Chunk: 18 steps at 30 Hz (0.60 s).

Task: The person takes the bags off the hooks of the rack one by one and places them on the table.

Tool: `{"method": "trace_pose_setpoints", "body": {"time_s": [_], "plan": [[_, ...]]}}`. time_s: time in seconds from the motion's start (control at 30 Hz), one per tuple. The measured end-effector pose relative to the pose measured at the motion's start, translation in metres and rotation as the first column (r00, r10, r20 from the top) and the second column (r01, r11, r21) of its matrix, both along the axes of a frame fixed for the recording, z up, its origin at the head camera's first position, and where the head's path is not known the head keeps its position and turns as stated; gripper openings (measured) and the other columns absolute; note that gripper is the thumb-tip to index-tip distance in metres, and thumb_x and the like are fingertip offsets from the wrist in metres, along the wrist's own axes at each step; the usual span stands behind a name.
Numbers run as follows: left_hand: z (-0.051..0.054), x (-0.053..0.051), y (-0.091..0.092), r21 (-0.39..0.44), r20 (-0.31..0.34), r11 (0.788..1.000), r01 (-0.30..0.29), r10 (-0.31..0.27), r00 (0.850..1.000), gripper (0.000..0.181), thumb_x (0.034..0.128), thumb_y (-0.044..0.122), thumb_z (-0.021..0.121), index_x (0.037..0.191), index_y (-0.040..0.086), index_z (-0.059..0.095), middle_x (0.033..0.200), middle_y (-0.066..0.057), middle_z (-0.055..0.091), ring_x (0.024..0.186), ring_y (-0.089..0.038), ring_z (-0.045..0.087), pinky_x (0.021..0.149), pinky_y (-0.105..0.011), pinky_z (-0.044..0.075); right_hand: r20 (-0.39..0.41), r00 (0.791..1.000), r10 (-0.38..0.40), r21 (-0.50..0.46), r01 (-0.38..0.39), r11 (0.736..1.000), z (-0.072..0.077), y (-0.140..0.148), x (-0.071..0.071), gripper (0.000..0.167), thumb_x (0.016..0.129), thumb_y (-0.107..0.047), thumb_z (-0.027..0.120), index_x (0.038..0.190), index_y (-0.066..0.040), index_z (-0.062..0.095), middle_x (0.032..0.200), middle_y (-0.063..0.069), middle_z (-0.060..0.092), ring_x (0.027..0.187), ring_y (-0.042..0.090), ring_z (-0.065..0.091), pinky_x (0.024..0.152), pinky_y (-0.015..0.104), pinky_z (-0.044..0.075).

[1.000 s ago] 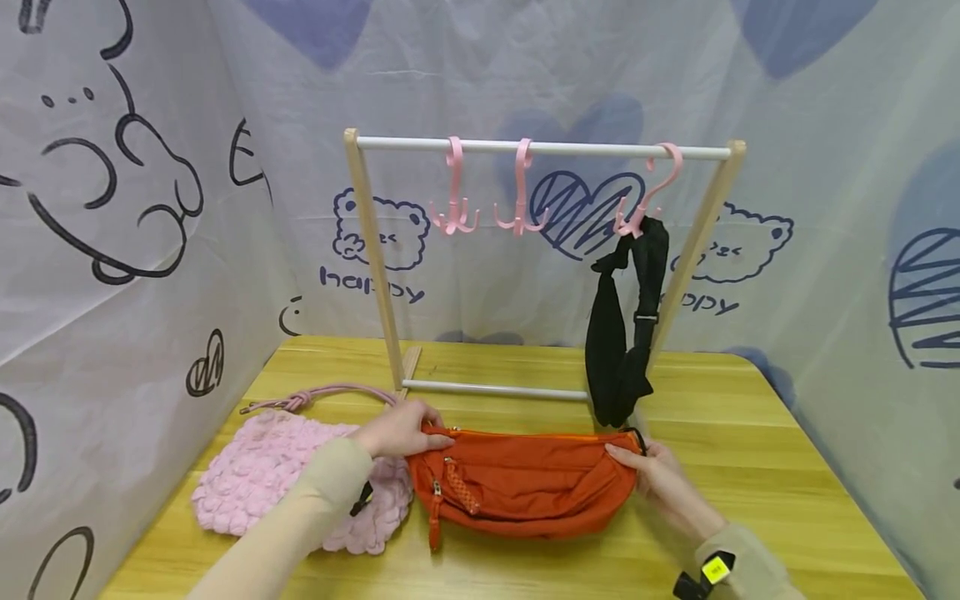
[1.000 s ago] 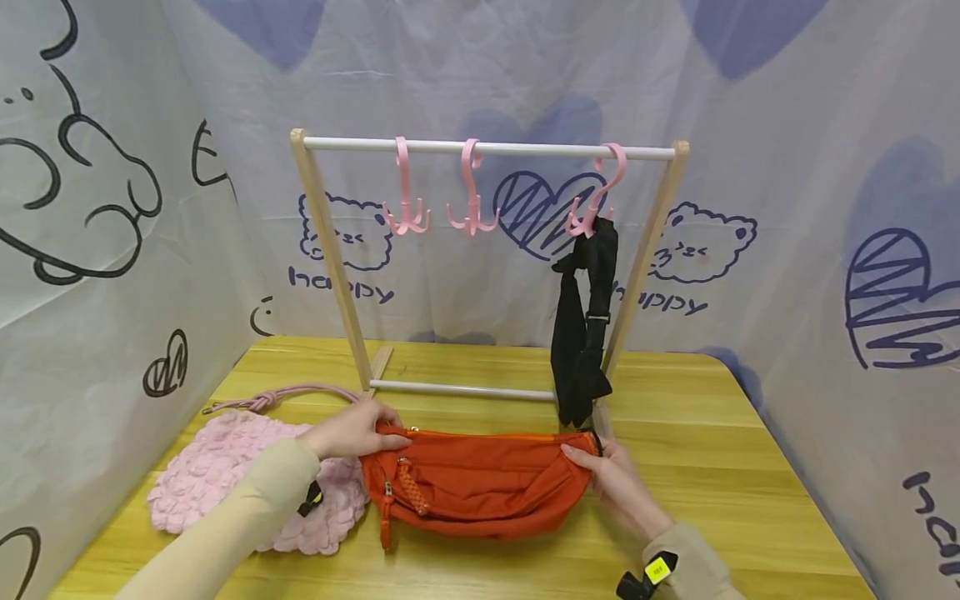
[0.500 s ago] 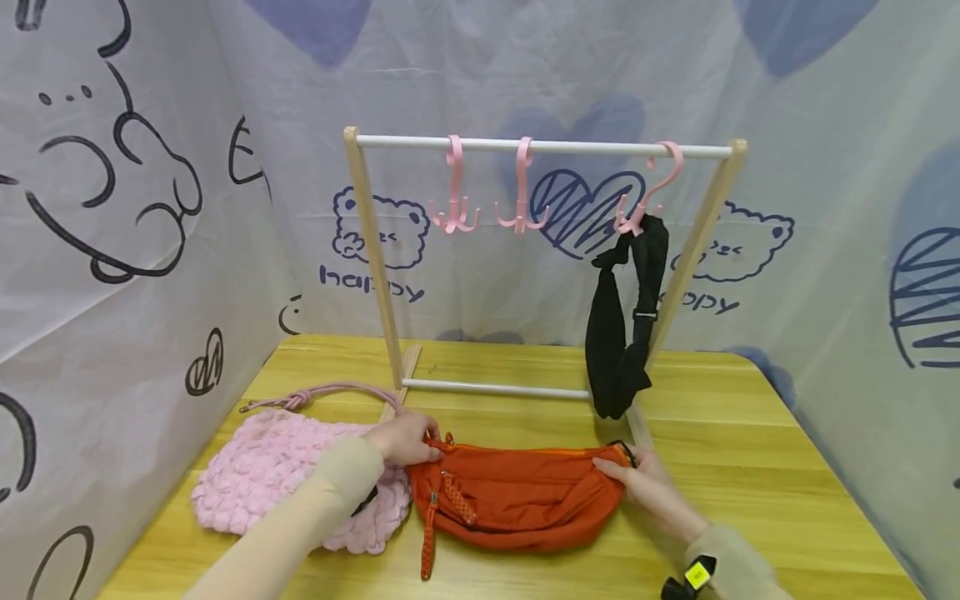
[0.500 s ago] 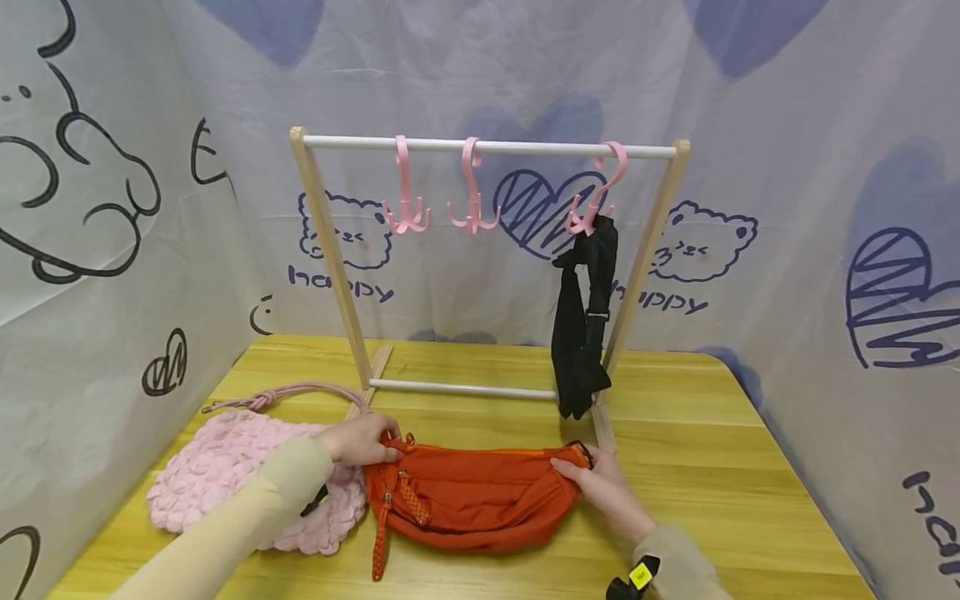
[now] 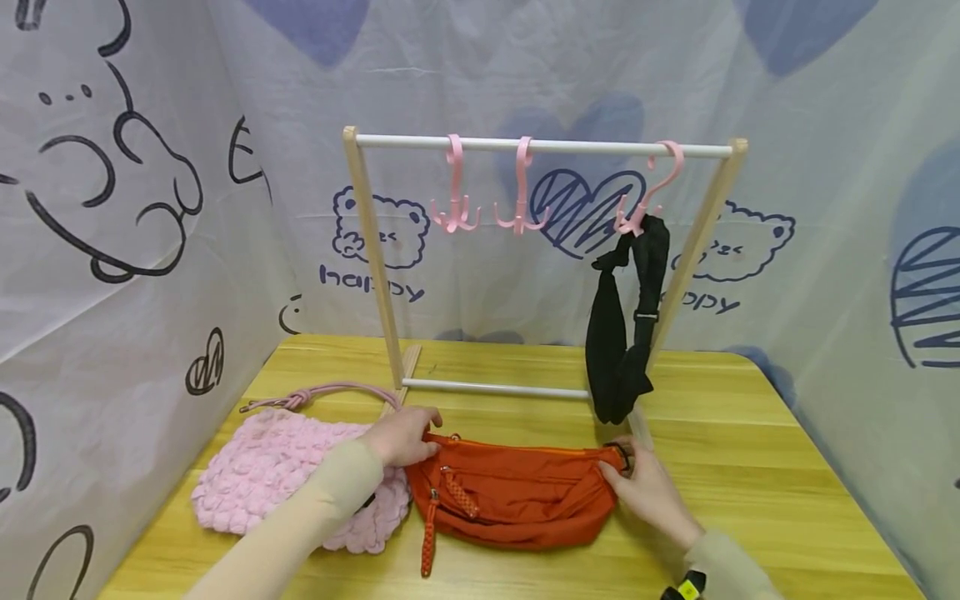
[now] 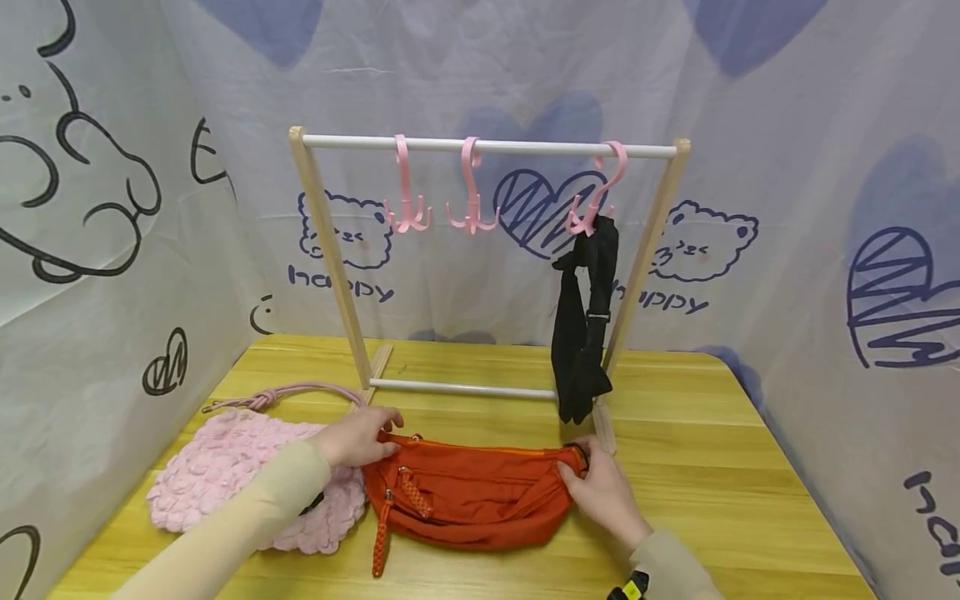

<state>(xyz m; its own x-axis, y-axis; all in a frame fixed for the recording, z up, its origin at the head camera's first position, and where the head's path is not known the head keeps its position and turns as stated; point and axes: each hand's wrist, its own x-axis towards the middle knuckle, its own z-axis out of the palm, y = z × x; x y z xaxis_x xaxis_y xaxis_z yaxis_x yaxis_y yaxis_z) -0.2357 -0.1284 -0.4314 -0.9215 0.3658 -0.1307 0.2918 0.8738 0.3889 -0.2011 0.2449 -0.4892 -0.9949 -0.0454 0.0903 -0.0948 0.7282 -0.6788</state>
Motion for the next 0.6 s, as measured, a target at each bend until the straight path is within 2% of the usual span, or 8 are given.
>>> {"method": "trace_pose_setpoints", "body": {"time_s": [0.07, 0.13, 0.2, 0.27, 0.33, 0.37, 0.43, 0.6], "plan": [[0.002, 0.002, -0.001, -0.013, -0.03, 1.0, 0.0, 0.0, 1.0, 0.033, 0.0931, 0.018, 0.072, 0.123, 0.006, 0.064, 0.115, -0.015, 0.068, 0.106, -0.03, 0.065, 0.095, -0.048, 0.053, -0.082, 0.996, 0.019, 0.058, -0.014, 0.998, 0.002, -0.002, 0.003, 0.042, 0.091, -0.018, 0.072, 0.124, 0.002, 0.057, 0.118, 0.021, 0.067, 0.102, 0.031, 0.067, 0.083, 0.042, 0.056], [0.004, 0.004, -0.003, -0.02, -0.067, 1.0, 0.001, -0.002, 0.998, 0.031, 0.0925, 0.016, 0.072, 0.12, 0.006, 0.064, 0.117, -0.016, 0.067, 0.106, -0.031, 0.065, 0.094, -0.048, 0.053, -0.192, 0.98, 0.044, 0.122, -0.02, 0.992, 0.002, -0.006, 0.006, 0.042, 0.088, -0.016, 0.074, 0.122, 0.001, 0.059, 0.118, 0.021, 0.065, 0.103, 0.034, 0.067, 0.084, 0.048, 0.055], [0.007, 0.006, -0.004, -0.032, -0.111, 0.999, 0.006, -0.009, 0.994, 0.026, 0.0913, 0.014, 0.073, 0.115, 0.007, 0.065, 0.112, -0.015, 0.066, 0.097, -0.029, 0.064, 0.089, -0.046, 0.054, -0.311, 0.948, 0.066, 0.171, -0.012, 0.985, 0.002, -0.011, 0.008, 0.041, 0.084, -0.013, 0.077, 0.119, 0.0, 0.061, 0.114, 0.019, 0.065, 0.102, 0.035, 0.065, 0.084, 0.05, 0.054], [0.011, 0.01, -0.003, -0.059, -0.159, 0.998, 0.019, -0.028, 0.987, 0.021, 0.089, 0.013, 0.075, 0.108, 0.008, 0.067, 0.105, -0.012, 0.066, 0.09, -0.026, 0.063, 0.083, -0.044, 0.054, -0.415, 0.904, 0.101, 0.189, -0.023, 0.982, 0.001, -0.017, 0.01, 0.04, 0.08, -0.009, 0.079, 0.116, -0.001, 0.063, 0.112, 0.018, 0.063, 0.103, 0.035, 0.062, 0.085, 0.05, 0.052], [0.014, 0.015, 0.0, -0.079, -0.178, 0.996, 0.035, -0.049, 0.983, 0.018, 0.087, 0.013, 0.078, 0.101, 0.009, 0.067, 0.1, -0.01, 0.064, 0.085, -0.025, 0.062, 0.08, -0.043, 0.054, -0.475, 0.868, 0.148, 0.202, -0.056, 0.978, 0.001, -0.023, 0.011, 0.039, 0.079, -0.007, 0.08, 0.114, -0.001, 0.065, 0.112, 0.016, 0.064, 0.105, 0.033, 0.06, 0.088, 0.05, 0.051], [0.016, 0.017, 0.002, -0.087, -0.179, 0.995, 0.047, -0.062, 0.982, 0.018, 0.0859, 0.014, 0.079, 0.098, 0.009, 0.068, 0.098, -0.009, 0.064, 0.085, -0.025, 0.063, 0.08, -0.044, 0.055, -0.489, 0.855, 0.175, 0.209, -0.081, 0.975, 0.001, -0.026, 0.012, 0.039, 0.079, -0.007, 0.08, 0.115, -0.002, 0.065, 0.113, 0.015, 0.064, 0.106, 0.032, 0.059, 0.089, 0.05, 0.051], [0.018, 0.023, 0.006, -0.1, -0.157, 0.992, 0.073, -0.088, 0.984, 0.02, 0.0837, 0.018, 0.082, 0.095, 0.01, 0.068, 0.095, -0.007, 0.063, 0.085, -0.025, 0.064, 0.079, -0.044, 0.055, -0.475, 0.846, 0.242, 0.227, -0.148, 0.963, 0.001, -0.031, 0.013, 0.04, 0.081, -0.011, 0.081, 0.118, -0.004, 0.065, 0.121, 0.014, 0.063, 0.113, 0.031, 0.058, 0.095, 0.05, 0.05], [0.021, 0.033, 0.019, -0.159, -0.033, 0.982, 0.105, -0.112, 0.993, 0.034, 0.0774, 0.032, 0.088, 0.096, 0.012, 0.068, 0.095, -0.004, 0.061, 0.087, -0.022, 0.063, 0.082, -0.042, 0.054, -0.297, 0.872, 0.389, 0.265, -0.316, 0.911, 0.003, -0.044, 0.018, 0.048, 0.091, -0.034, 0.076, 0.131, -0.014, 0.061, 0.14, 0.013, 0.056, 0.128, 0.032, 0.053, 0.101, 0.055, 0.049]]}}
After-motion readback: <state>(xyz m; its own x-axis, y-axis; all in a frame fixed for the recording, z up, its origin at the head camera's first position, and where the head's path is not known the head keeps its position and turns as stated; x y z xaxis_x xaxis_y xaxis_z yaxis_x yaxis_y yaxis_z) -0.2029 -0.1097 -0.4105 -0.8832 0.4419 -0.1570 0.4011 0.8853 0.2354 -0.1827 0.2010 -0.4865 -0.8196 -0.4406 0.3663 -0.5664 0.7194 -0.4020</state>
